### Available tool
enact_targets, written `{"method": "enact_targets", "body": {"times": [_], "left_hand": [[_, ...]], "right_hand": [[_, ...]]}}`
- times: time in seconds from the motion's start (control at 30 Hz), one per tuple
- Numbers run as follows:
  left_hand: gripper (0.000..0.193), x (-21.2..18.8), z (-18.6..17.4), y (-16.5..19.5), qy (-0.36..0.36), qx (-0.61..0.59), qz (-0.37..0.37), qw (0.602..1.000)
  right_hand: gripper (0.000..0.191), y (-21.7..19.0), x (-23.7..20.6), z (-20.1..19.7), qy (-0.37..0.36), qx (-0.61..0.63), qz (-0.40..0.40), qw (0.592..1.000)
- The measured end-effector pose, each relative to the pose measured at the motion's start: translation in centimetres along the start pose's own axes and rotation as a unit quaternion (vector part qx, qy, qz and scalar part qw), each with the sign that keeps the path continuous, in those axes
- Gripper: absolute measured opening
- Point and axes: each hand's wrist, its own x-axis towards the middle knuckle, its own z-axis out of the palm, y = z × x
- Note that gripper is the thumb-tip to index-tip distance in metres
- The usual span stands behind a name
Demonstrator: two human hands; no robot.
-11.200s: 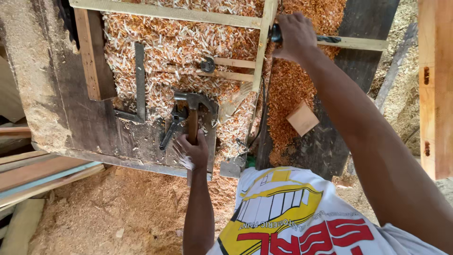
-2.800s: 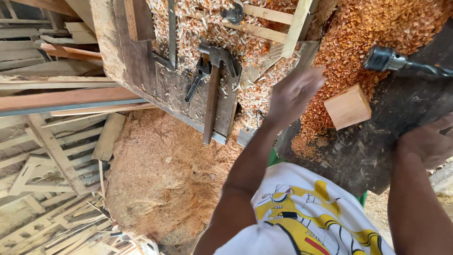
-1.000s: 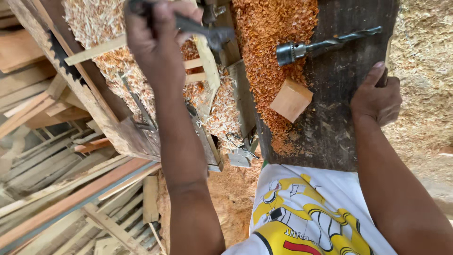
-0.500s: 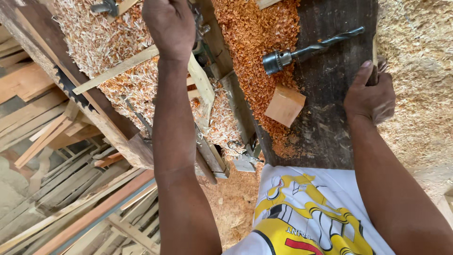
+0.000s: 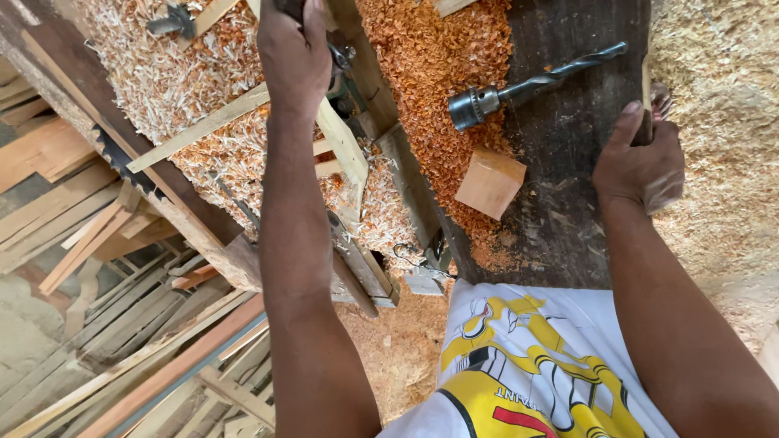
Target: The person drills holes into a long wooden plank using a drill press, then removes the plank and uses a hammer to tap a small wooden block on the workbench.
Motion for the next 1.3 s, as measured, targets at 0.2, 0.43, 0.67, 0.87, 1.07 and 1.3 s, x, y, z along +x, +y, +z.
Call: {"method": "enact_targets", "body": {"times": [0.2, 0.43, 0.67, 0.87, 1.07, 1.3], "left_hand": [[0.015, 1.8, -2.4, 1.6, 0.038, -0.140, -0.060, 0.988], [0.014, 1.8, -3.4, 3.1, -0.068, -0.017, 0.004, 0.998], [0.013, 2.7, -2.8, 1.2, -0.043, -0.025, 0.028, 0.998], [0.016, 2.3, 0.0, -0.2, -0.068, 0.010, 0.044, 0.997], [0.016, 1.8, 1.5, -0.8, 0.075, -0.075, 0.035, 0.994], [0.011, 1.3, 1.6, -0.8, -0.001, -0.044, 0.049, 0.998]], "right_hand": [[0.054, -0.2, 0.0, -0.2, 0.002, -0.011, 0.003, 1.000], [0.051, 0.0, -0.3, 0.1, 0.036, -0.007, -0.021, 0.999], [0.053, 0.3, -0.4, 0.2, 0.015, 0.002, -0.010, 1.000], [0.051, 0.4, -0.3, 0.3, 0.024, 0.003, -0.019, 1.000], [0.050, 0.3, -0.6, 0.1, 0.030, 0.007, -0.034, 0.999], [0.051, -0.1, -0.6, -0.2, 0.025, -0.007, -0.011, 1.000]]}}
